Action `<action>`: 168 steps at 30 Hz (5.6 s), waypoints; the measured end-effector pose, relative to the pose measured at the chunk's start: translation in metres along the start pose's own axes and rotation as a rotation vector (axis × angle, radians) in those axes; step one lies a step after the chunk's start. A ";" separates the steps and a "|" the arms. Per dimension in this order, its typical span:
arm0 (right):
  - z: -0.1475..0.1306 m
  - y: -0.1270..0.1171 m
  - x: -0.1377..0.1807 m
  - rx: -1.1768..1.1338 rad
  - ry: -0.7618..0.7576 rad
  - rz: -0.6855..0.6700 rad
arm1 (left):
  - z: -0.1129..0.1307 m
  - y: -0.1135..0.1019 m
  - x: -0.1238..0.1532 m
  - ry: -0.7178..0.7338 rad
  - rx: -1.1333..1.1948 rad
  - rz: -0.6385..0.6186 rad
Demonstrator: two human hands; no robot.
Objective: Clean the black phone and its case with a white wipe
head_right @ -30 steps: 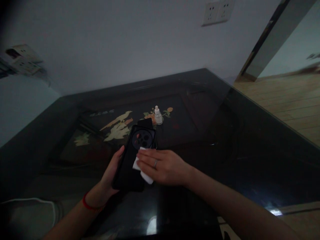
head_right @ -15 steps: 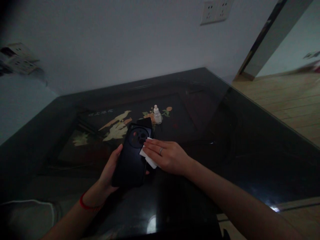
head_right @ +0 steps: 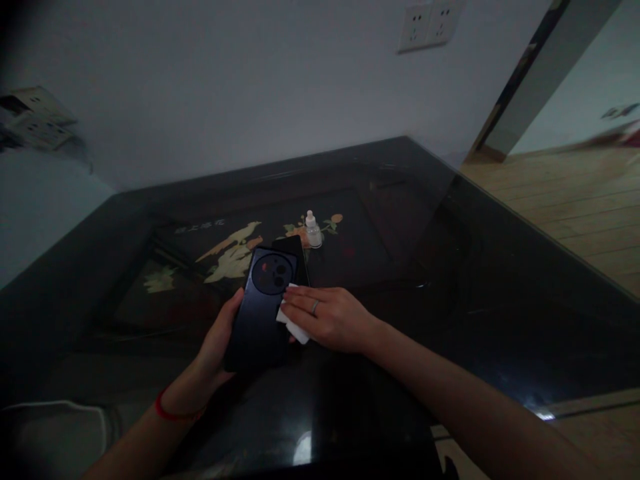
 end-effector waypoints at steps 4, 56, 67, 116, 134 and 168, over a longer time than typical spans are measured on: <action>-0.021 0.010 -0.002 -0.072 -0.131 -0.091 | 0.001 0.002 -0.001 -0.007 0.004 -0.023; 0.030 -0.016 0.011 0.003 0.115 0.030 | -0.006 0.006 0.005 -0.110 -0.148 -0.140; 0.015 -0.020 0.004 -0.035 0.036 0.058 | -0.035 0.022 0.012 -0.293 -0.129 -0.366; -0.021 -0.005 -0.006 -0.249 -0.015 0.020 | 0.009 0.003 0.004 0.078 0.003 -0.070; -0.039 0.012 -0.005 -0.507 -0.046 -0.054 | 0.011 0.010 0.008 0.262 0.065 -0.134; -0.037 0.008 -0.011 -0.756 0.044 0.067 | -0.006 0.028 0.009 0.071 0.073 -0.424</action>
Point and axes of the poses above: each hand's wrist, its own x-axis away from the middle knuckle, its own y-axis out of the palm, z = x × y, the point moved 8 cm from there along -x, towards the middle knuckle, and after that the axes turned 12 degrees about -x, right-handed, at the moved point
